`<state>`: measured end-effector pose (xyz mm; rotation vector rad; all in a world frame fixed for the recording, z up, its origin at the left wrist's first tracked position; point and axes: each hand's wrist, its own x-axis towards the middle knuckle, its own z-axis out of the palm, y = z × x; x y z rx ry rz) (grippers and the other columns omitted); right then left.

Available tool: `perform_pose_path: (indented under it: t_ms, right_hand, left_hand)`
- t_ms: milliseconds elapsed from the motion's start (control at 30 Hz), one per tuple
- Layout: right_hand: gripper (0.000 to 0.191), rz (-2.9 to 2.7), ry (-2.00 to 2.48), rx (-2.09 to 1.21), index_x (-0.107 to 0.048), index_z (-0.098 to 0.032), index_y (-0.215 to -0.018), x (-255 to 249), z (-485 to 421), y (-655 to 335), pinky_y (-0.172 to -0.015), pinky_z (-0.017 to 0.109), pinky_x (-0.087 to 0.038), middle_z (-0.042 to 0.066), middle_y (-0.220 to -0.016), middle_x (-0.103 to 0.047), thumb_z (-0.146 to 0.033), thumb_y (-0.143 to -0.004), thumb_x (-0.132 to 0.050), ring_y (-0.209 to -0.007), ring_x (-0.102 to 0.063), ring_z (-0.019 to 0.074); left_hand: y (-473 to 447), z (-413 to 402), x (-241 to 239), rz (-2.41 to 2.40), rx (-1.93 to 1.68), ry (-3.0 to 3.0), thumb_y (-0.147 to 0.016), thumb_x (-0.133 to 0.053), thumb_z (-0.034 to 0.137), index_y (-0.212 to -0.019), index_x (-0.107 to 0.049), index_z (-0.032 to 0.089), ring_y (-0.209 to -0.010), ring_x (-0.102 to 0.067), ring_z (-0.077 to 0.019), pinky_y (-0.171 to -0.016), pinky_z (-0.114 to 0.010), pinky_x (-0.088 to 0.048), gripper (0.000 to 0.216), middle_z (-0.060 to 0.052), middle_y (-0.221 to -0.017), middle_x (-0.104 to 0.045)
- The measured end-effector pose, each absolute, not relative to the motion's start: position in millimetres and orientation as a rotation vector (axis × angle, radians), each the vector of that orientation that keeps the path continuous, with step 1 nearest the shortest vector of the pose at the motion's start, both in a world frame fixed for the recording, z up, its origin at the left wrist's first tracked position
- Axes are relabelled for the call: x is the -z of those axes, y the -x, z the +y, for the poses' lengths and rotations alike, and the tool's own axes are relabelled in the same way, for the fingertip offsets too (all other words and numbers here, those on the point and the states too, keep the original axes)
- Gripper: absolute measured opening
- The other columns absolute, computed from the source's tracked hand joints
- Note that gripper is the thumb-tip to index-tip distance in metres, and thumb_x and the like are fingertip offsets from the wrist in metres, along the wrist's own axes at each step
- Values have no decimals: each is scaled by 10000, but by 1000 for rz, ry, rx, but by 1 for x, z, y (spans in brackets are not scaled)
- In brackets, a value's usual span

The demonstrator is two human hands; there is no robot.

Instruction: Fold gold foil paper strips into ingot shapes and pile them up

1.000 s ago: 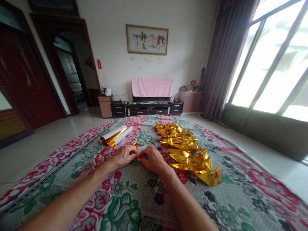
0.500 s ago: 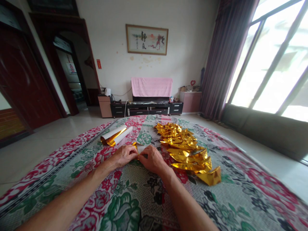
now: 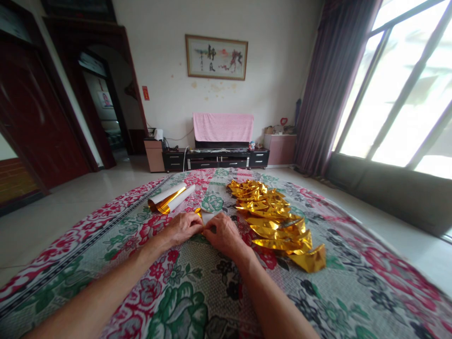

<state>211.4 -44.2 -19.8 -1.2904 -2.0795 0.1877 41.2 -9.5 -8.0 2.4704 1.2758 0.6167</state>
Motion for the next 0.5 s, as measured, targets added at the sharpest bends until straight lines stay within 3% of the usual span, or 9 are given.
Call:
perform_pose_path:
  t_ms: [267, 500]
  right_hand:
    - [69, -2084, 1282, -184, -666, -186, -725, 20, -45, -211, -713, 253, -403, 31, -766, -595, -230, -727, -614, -763, -533, 144]
    - [86, -2073, 1290, -191, -632, -180, -697, 19, -46, -211, -700, 245, -398, 27, -749, -587, -256, -737, -618, -748, -526, 136]
  left_hand:
    - [-38, -16, 7, 1288, -719, -2522, -755, -557, 351, -790, -632, 184, -721, -561, -146, -629, -220, -389, 186, -30, -771, -631]
    - [-35, -15, 5, 1432, -602, -2542, -753, -555, 408, -750, -636, 191, -671, -547, -137, -603, -223, -357, 232, -16, -724, -631]
